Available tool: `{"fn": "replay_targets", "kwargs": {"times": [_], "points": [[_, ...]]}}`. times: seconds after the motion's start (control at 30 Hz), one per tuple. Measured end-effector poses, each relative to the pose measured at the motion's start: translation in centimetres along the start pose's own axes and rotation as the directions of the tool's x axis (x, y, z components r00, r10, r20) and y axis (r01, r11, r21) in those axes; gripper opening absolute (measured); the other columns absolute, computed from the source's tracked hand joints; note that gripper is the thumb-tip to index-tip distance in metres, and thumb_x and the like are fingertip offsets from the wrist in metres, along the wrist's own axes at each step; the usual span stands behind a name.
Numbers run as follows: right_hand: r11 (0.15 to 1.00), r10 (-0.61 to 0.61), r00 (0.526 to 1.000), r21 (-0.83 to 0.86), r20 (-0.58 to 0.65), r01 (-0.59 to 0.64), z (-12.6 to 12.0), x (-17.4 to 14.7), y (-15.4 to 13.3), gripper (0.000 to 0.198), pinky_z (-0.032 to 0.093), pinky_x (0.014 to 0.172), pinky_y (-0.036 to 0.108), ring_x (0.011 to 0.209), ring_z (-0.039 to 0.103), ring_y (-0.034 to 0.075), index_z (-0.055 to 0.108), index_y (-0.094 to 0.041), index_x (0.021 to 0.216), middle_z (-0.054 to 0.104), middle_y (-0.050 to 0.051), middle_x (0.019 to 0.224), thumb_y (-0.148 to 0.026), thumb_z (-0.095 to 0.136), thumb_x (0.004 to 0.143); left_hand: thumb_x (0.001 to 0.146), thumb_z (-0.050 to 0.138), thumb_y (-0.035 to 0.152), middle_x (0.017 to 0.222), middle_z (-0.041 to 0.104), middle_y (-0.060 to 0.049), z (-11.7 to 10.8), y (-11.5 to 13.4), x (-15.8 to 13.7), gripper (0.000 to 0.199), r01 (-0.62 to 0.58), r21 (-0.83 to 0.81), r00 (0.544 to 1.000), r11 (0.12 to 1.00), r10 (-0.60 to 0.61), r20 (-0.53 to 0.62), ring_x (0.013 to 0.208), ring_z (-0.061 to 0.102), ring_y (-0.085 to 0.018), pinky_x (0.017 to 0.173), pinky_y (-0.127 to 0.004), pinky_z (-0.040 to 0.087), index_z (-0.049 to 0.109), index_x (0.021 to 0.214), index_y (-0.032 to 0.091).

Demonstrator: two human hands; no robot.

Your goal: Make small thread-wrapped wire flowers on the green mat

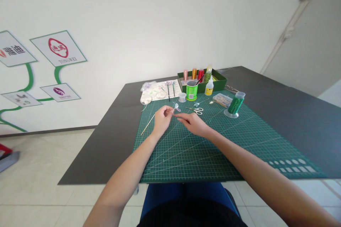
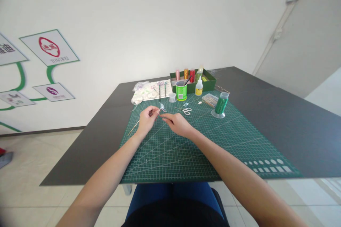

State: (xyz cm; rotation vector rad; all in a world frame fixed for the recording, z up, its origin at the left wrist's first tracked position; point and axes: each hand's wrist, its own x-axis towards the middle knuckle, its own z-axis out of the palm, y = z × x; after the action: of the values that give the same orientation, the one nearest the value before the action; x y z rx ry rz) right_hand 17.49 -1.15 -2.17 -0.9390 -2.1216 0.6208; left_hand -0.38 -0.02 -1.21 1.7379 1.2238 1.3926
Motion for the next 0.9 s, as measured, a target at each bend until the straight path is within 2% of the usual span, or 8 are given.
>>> {"fn": "replay_targets", "kwargs": {"times": [0.17, 0.33, 0.47, 0.57, 0.67, 0.77, 0.9], "points": [[0.997, -0.041, 0.999, -0.062, 0.003, 0.041, -0.7, 0.0, -0.7, 0.035, 0.039, 0.059, 0.025, 0.054, 0.055, 0.014, 0.072, -0.014, 0.117, 0.067, 0.003, 0.064, -0.027, 0.045, 0.099, 0.084, 0.062, 0.019, 0.074, 0.067, -0.001, -0.2, 0.0, 0.0, 0.008, -0.054, 0.132, 0.999, 0.990, 0.053, 0.013, 0.063, 0.056, -0.012, 0.062, -0.023, 0.044, 0.065, 0.077, 0.016], [0.999, -0.048, 0.998, -0.002, -0.052, 0.048, -1.3, 0.1, -0.6, 0.034, 0.032, 0.052, 0.024, 0.048, 0.043, 0.011, 0.074, -0.015, 0.110, 0.060, 0.000, 0.059, -0.032, 0.047, 0.098, 0.084, 0.060, 0.012, 0.075, 0.067, -0.001, -0.2, 0.0, -0.1, 0.010, -0.156, 0.267, 0.985, 0.951, 0.128, 0.119, 0.059, 0.051, -0.010, 0.058, -0.023, 0.038, 0.067, 0.078, 0.017], [0.989, 0.001, 0.998, 0.145, -0.066, 0.009, -1.6, 0.2, -0.4, 0.034, 0.028, 0.048, 0.024, 0.049, 0.038, 0.010, 0.074, -0.014, 0.101, 0.061, 0.002, 0.067, -0.038, 0.050, 0.096, 0.086, 0.060, 0.013, 0.074, 0.064, -0.001, -0.2, 0.2, -0.3, 0.011, -0.254, 0.333, 0.958, 0.908, 0.190, 0.213, 0.061, 0.050, -0.012, 0.060, -0.024, 0.036, 0.068, 0.080, 0.017], [0.964, 0.042, 0.996, 0.265, -0.073, -0.021, -1.9, 0.4, -0.4, 0.036, 0.026, 0.046, 0.024, 0.051, 0.039, 0.010, 0.073, -0.014, 0.097, 0.061, 0.003, 0.069, -0.043, 0.052, 0.094, 0.086, 0.060, 0.013, 0.074, 0.063, -0.001, -0.4, 0.4, -0.3, 0.012, -0.300, 0.355, 0.943, 0.886, 0.220, 0.250, 0.064, 0.052, -0.013, 0.062, -0.025, 0.037, 0.069, 0.081, 0.018], [0.929, 0.097, 0.992, 0.366, -0.082, -0.061, -2.4, 0.4, -0.2, 0.038, 0.023, 0.044, 0.023, 0.048, 0.034, 0.009, 0.073, -0.013, 0.098, 0.053, 0.000, 0.059, -0.046, 0.053, 0.093, 0.086, 0.061, 0.012, 0.075, 0.064, -0.002, -0.5, 0.6, -0.2, 0.012, -0.314, 0.357, 0.937, 0.880, 0.227, 0.265, 0.066, 0.053, -0.014, 0.064, -0.026, 0.038, 0.070, 0.082, 0.018], [0.913, 0.134, 0.987, 0.398, -0.084, -0.090, -3.1, 0.4, -0.1, 0.038, 0.020, 0.043, 0.023, 0.045, 0.028, 0.008, 0.072, -0.012, 0.100, 0.044, -0.004, 0.053, -0.046, 0.055, 0.092, 0.086, 0.062, 0.011, 0.078, 0.065, -0.002, -0.4, 0.7, -0.2, 0.012, -0.322, 0.328, 0.928, 0.888, 0.227, 0.296, 0.068, 0.055, -0.014, 0.067, -0.026, 0.040, 0.070, 0.081, 0.018], [0.907, 0.156, 0.985, 0.407, -0.079, -0.111, -3.5, 0.4, -0.1, 0.040, 0.020, 0.043, 0.023, 0.043, 0.029, 0.008, 0.072, -0.012, 0.103, 0.036, -0.007, 0.049, -0.046, 0.055, 0.092, 0.089, 0.061, 0.014, 0.079, 0.066, -0.002, -0.1, 1.1, -0.4, 0.013, -0.355, 0.264, 0.898, 0.897, 0.249, 0.362, 0.071, 0.057, -0.014, 0.070, -0.026, 0.042, 0.069, 0.079, 0.018]]}}
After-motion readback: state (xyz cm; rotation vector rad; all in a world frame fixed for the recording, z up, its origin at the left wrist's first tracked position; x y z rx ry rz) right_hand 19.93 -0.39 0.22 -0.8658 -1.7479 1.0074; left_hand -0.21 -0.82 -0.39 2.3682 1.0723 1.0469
